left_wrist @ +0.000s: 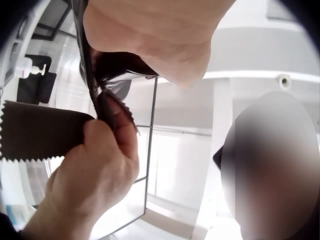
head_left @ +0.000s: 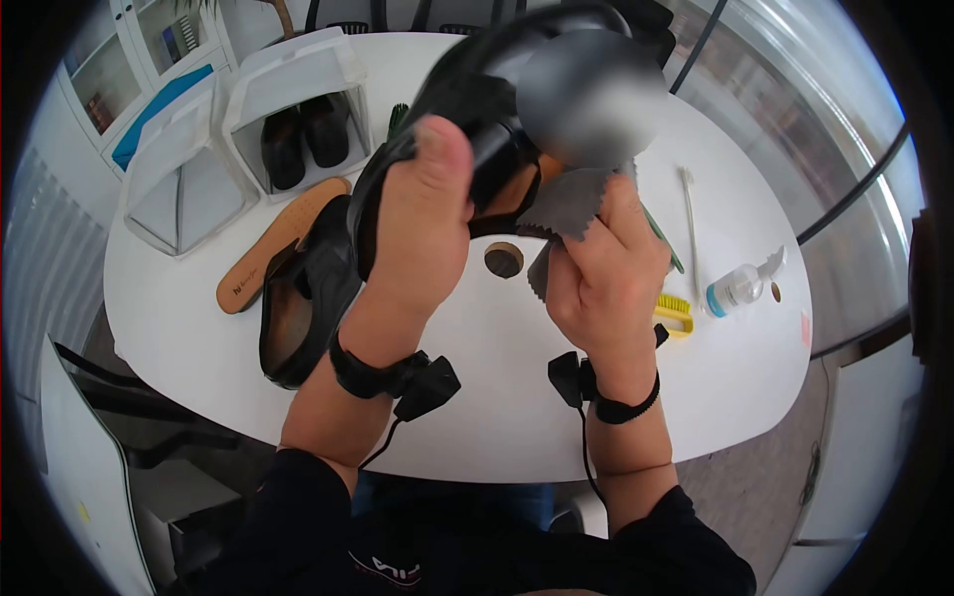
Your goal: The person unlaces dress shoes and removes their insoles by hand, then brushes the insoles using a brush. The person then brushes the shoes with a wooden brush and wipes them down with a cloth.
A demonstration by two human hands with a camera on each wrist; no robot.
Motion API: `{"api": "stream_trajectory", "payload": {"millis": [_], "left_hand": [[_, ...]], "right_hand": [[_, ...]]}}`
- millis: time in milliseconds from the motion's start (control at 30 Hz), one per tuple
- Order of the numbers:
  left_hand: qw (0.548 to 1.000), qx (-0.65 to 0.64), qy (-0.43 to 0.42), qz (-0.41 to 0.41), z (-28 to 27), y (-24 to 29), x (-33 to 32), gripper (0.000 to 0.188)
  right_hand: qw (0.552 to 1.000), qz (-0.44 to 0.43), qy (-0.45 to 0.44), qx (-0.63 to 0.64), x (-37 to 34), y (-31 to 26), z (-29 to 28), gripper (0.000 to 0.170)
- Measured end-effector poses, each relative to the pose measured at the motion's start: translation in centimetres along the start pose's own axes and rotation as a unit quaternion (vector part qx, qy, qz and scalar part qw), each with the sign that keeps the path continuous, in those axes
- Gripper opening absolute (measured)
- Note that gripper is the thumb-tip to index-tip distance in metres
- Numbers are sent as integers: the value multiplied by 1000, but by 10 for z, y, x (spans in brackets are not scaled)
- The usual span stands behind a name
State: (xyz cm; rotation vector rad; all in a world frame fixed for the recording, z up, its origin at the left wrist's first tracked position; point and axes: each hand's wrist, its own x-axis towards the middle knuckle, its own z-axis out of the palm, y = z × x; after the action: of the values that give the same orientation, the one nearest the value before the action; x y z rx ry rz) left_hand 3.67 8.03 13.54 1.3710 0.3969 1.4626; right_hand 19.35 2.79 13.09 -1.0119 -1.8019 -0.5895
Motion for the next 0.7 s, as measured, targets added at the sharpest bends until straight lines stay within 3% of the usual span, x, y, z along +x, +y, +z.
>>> {"api": "stream_trajectory", "payload": {"millis": [67, 100, 200, 267, 333, 467, 533, 600, 700], "left_hand": [[966, -252, 46, -25, 6, 8, 9, 74], [965, -262, -14, -32, -9, 2, 12, 79], [952, -301, -22, -53, -6, -1, 12, 80], [940, -335, -26, -56, -10, -2, 13, 80], [902, -412, -104, -80, -16, 0, 15, 77], [922, -373, -52, -95, -18, 0, 14, 72], [952, -297, 25, -67, -14, 6, 13, 76], [941, -332, 22, -68, -27, 7, 14, 71], [922, -378, -81, -15, -35, 7, 14, 54]], "right_hand": [[1000, -7, -4, 2, -4, -1, 2, 25], [1000, -13, -7, 5, -5, -1, 3, 25], [998, -28, 23, 44, 1, -8, 10, 26], [999, -15, 1, 51, 1, -4, 2, 30], [992, 43, -10, 121, 3, -1, -8, 35], [994, 62, -16, 92, 4, -4, -6, 40], [989, 60, -58, 125, -2, -2, -2, 40], [980, 58, -99, 160, -4, -1, 1, 41], [966, 58, -149, 205, -5, 1, 3, 38]]}}
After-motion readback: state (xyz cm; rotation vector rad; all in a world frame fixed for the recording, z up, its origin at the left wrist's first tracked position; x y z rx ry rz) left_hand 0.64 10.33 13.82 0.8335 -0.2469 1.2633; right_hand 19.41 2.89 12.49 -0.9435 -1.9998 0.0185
